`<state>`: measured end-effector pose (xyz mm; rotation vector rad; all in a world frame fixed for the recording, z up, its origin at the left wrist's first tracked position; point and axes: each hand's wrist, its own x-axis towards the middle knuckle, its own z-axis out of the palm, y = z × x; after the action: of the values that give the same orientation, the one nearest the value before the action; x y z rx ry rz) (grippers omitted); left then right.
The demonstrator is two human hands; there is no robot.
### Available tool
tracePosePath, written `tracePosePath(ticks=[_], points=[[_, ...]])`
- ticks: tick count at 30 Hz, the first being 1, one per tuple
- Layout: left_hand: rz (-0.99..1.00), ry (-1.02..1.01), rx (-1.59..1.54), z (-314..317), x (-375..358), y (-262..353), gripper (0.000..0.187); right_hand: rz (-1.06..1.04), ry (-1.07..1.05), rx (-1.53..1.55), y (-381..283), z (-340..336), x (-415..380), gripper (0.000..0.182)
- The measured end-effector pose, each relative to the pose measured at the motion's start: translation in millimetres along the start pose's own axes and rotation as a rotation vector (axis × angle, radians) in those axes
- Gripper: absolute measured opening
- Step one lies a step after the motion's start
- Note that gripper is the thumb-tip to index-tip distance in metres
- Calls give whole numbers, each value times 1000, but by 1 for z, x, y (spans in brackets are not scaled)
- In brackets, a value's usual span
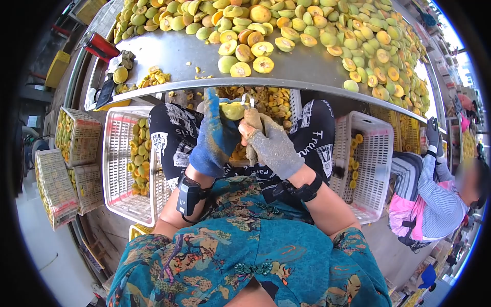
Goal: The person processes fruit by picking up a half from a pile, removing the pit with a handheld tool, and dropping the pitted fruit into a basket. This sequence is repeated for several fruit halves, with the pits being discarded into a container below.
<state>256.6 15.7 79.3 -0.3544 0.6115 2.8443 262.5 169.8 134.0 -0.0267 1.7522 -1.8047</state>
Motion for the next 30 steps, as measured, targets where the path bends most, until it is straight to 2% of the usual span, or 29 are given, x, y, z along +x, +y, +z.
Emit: tracePosePath(ticks=[2, 4, 5, 9, 11, 14, 15, 16, 18, 19, 20, 22, 23, 24, 26, 27, 30], points=[[-18, -21, 4, 2, 0, 0, 36, -25, -21, 0, 3, 0, -1, 29], [178, 196, 31, 10, 0, -5, 36, 59, -88, -103, -1, -1, -4, 30], [221, 219, 33, 8, 2, -5, 35, 38, -114, -133, -1, -3, -4, 31], [231, 229, -11, -5, 5, 0, 35, -12, -74, -64, 8, -7, -2, 31], [426, 81, 509, 7, -2, 2, 36, 68, -56, 106, 0, -8, -1, 33], [388, 63, 591, 36, -17, -3, 38, 16, -13, 301, -4, -4, 2, 34], [421, 55, 811, 25, -13, -2, 47, 3, 22, 287, -11, -3, 3, 36], [415, 51, 811, 27, -13, -2, 47, 3, 28, 289, -11, -4, 5, 36], [641, 0, 1019, 31, -15, -1, 55, -56, 100, 310, -7, -7, 10, 36], [483, -47, 790, 30, -14, 1, 56, -42, 69, 217, -4, -14, 15, 41], [480, -46, 791, 26, -14, 8, 56, -40, 70, 218, -1, -17, 16, 41], [374, -152, 1303, 19, -15, 23, 57, -105, 155, 45, 1, -18, 17, 43], [259, -108, 1170, 21, -16, 24, 49, -102, 154, 46, 2, -21, 18, 43], [255, -105, 1171, 22, -17, 25, 49, -105, 128, -7, 4, -25, 18, 43], [-35, 13, 696, 23, -17, 26, 45, -106, 101, -55, 6, -27, 21, 43], [-30, 11, 578, 22, -15, 24, 35, -108, 106, -71, 7, -27, 21, 43], [32, 77, 577, 17, -12, 21, 36, -123, 96, -116, 10, -30, 17, 41]])
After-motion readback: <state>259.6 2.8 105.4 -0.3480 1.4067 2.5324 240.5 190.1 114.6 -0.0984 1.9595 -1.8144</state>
